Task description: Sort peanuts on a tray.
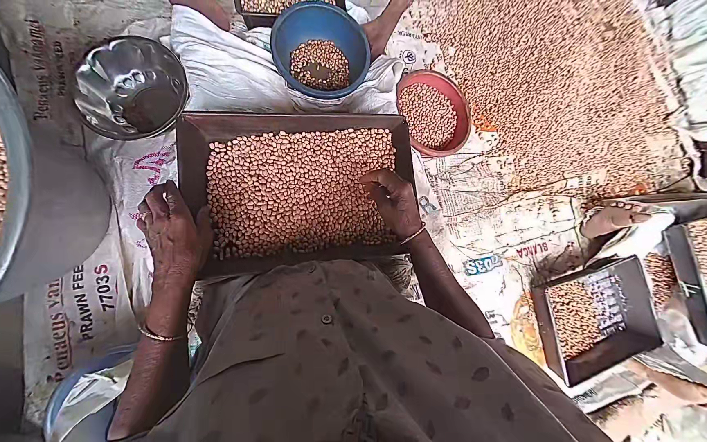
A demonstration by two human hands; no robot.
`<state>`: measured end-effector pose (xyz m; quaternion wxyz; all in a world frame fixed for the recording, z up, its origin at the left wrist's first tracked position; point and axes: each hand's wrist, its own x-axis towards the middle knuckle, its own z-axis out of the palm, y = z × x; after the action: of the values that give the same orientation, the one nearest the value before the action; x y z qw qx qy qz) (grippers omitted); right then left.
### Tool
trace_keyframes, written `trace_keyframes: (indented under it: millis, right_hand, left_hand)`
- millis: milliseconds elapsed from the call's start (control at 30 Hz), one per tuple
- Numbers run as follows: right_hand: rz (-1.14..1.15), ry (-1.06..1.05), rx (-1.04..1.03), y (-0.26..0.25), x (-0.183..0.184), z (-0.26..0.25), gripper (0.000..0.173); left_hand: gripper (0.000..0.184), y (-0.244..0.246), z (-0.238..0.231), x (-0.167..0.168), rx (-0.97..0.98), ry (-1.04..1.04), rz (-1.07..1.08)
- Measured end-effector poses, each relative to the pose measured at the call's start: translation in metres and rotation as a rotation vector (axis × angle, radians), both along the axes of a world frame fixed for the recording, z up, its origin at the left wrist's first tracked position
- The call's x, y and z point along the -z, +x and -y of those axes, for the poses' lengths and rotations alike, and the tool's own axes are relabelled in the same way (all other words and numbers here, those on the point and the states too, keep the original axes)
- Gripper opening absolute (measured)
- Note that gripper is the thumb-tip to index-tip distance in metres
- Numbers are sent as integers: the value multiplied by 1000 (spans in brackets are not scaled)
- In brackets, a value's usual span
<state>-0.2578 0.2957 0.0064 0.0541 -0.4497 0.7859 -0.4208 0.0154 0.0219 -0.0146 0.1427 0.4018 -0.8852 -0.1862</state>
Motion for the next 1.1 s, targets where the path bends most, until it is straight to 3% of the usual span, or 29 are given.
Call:
trace_keyframes:
  millis: [100, 300, 433, 733, 833, 967, 1100]
  right_hand:
    - [-18, 57, -113, -1, 20, 21, 23]
    - [-194, 373, -10, 16, 28, 32, 28]
    - [-210, 395, 36, 19, 29, 35, 26]
    - [-184, 338, 14, 13, 33, 31, 20]
    - [-46, 193, 51, 7, 33, 28, 16]
    - [538, -97, 91, 0, 18, 24, 16]
    - [583, 3, 2, -8, 7, 31, 17]
  left_hand:
    - [62, -16, -13, -9, 43, -76, -81]
    - [43, -42, -20, 11, 271, 13, -37]
    - [46, -46, -22, 21, 316, 58, 74]
    - [45, -45, -21, 24, 300, 33, 71]
    - [44, -48, -20, 22, 299, 38, 81]
    - [44, -46, -22, 23, 302, 26, 73]
    - [44, -45, -23, 21, 308, 17, 65]
